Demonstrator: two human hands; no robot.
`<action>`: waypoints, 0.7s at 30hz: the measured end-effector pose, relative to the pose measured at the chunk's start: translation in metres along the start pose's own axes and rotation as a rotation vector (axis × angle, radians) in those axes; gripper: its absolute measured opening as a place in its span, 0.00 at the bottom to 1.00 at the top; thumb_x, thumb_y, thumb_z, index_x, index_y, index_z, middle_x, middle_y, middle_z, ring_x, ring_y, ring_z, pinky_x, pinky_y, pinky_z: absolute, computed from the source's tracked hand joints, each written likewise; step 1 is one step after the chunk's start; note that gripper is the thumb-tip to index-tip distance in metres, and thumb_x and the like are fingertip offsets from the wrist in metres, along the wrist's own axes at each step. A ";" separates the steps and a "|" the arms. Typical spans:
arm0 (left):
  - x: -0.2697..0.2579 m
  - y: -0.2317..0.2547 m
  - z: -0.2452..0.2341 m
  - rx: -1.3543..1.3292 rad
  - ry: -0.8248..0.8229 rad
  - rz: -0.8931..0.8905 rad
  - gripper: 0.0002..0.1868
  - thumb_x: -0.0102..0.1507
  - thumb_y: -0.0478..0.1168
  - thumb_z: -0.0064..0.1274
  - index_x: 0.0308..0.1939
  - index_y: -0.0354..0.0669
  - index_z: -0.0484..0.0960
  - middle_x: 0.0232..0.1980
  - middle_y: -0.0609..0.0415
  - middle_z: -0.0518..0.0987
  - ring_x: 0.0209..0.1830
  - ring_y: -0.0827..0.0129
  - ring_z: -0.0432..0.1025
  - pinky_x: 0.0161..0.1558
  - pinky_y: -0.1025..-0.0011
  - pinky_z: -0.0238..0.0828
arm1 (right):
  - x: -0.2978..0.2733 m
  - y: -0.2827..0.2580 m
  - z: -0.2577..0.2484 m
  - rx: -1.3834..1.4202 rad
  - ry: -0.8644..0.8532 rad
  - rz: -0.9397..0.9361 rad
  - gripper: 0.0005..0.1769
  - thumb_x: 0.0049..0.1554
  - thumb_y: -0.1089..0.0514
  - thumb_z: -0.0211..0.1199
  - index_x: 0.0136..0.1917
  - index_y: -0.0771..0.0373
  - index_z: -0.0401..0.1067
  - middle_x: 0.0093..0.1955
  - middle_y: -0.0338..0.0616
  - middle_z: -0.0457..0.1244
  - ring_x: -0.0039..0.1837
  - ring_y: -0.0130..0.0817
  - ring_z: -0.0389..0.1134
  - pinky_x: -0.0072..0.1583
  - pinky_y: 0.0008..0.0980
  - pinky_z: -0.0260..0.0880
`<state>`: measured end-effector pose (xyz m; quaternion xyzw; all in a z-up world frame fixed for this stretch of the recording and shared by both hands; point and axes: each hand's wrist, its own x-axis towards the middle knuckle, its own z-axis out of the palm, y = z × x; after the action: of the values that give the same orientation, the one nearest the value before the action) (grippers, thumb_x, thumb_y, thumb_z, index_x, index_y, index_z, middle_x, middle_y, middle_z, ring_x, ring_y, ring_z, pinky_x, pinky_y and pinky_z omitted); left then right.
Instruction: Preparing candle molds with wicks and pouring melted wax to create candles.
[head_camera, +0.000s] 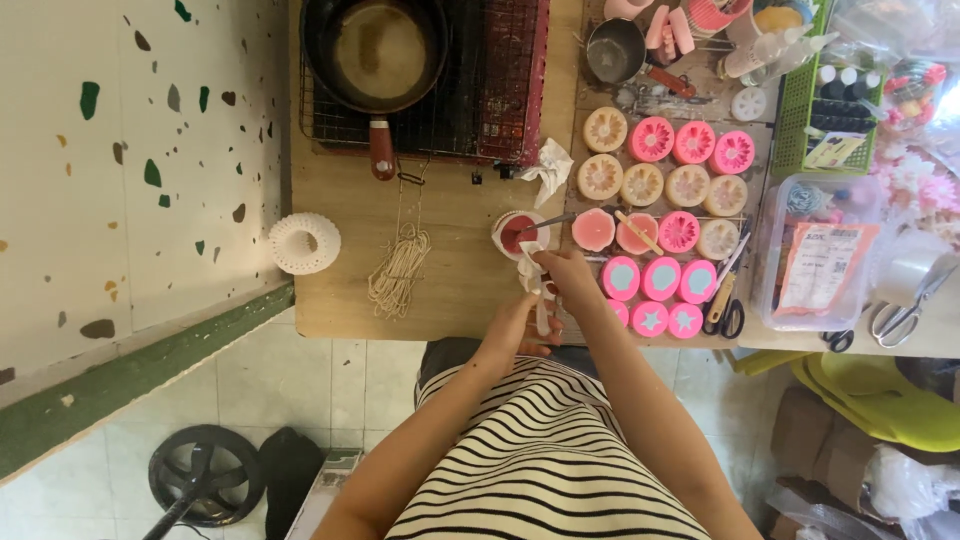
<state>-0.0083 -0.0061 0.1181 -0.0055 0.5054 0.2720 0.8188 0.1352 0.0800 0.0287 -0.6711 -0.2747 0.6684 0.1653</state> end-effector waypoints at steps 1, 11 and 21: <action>0.009 -0.005 -0.005 0.001 -0.001 0.000 0.24 0.70 0.53 0.32 0.47 0.39 0.79 0.33 0.52 0.83 0.27 0.66 0.79 0.25 0.73 0.74 | -0.006 -0.005 0.001 0.001 0.001 -0.001 0.14 0.57 0.53 0.64 0.43 0.69 0.78 0.35 0.42 0.67 0.32 0.28 0.63 0.33 0.29 0.57; 0.053 -0.035 -0.028 0.127 0.005 0.221 0.18 0.70 0.44 0.40 0.49 0.34 0.79 0.37 0.48 0.85 0.30 0.67 0.81 0.27 0.73 0.74 | -0.042 0.013 -0.019 -0.106 -0.155 0.022 0.13 0.56 0.53 0.63 0.46 0.65 0.78 0.39 0.37 0.66 0.40 0.24 0.63 0.39 0.25 0.61; 0.034 -0.023 -0.012 0.353 0.066 0.339 0.16 0.70 0.38 0.42 0.37 0.31 0.82 0.24 0.49 0.81 0.19 0.70 0.75 0.19 0.74 0.68 | -0.059 0.002 0.015 0.075 -0.013 -0.003 0.14 0.56 0.54 0.62 0.43 0.69 0.76 0.33 0.42 0.66 0.31 0.30 0.63 0.34 0.31 0.61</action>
<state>0.0037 -0.0142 0.0782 0.2134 0.5654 0.3129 0.7328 0.1233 0.0412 0.0748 -0.6597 -0.2515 0.6823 0.1898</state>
